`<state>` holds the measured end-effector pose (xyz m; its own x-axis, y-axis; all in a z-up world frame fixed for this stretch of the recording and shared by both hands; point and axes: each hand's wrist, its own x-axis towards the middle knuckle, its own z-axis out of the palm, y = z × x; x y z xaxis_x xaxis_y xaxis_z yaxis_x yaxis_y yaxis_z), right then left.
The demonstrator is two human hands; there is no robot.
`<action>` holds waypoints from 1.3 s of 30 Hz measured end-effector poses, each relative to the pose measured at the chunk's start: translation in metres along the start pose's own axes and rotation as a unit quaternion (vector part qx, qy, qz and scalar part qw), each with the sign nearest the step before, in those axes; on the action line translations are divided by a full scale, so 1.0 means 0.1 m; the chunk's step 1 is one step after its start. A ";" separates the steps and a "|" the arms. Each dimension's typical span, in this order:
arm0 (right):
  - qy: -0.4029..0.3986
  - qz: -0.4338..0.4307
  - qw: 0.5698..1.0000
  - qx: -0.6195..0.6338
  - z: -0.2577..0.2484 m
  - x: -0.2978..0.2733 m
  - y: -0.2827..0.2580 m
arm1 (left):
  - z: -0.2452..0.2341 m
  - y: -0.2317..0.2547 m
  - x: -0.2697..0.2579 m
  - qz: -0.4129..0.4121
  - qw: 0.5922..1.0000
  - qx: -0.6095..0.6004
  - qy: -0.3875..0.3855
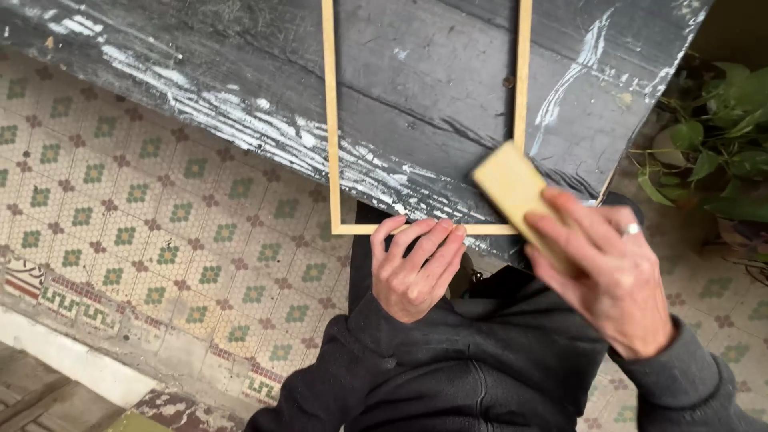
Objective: Sanding the edges of a wooden picture frame using a sanding block.
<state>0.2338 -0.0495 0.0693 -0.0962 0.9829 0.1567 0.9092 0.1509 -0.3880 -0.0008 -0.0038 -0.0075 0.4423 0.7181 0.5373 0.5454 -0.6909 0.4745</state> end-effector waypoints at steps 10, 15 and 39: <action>0.011 0.018 1.000 0.014 0.00 0.07 -0.18 | -0.07 0.02 -0.01 0.006 1.000 0.003 -0.019; -0.002 0.008 1.000 0.025 -0.03 0.02 -0.04 | 0.01 0.00 -0.04 0.007 1.000 0.006 0.003; 0.011 -0.041 0.999 0.019 0.13 0.02 -0.01 | -0.07 0.02 0.05 0.003 1.000 0.005 -0.023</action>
<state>0.2276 -0.0464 0.0578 -0.1606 0.9648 0.2084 0.8824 0.2349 -0.4078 -0.0030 -0.0023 0.0007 0.4776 0.7168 0.5080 0.5498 -0.6949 0.4635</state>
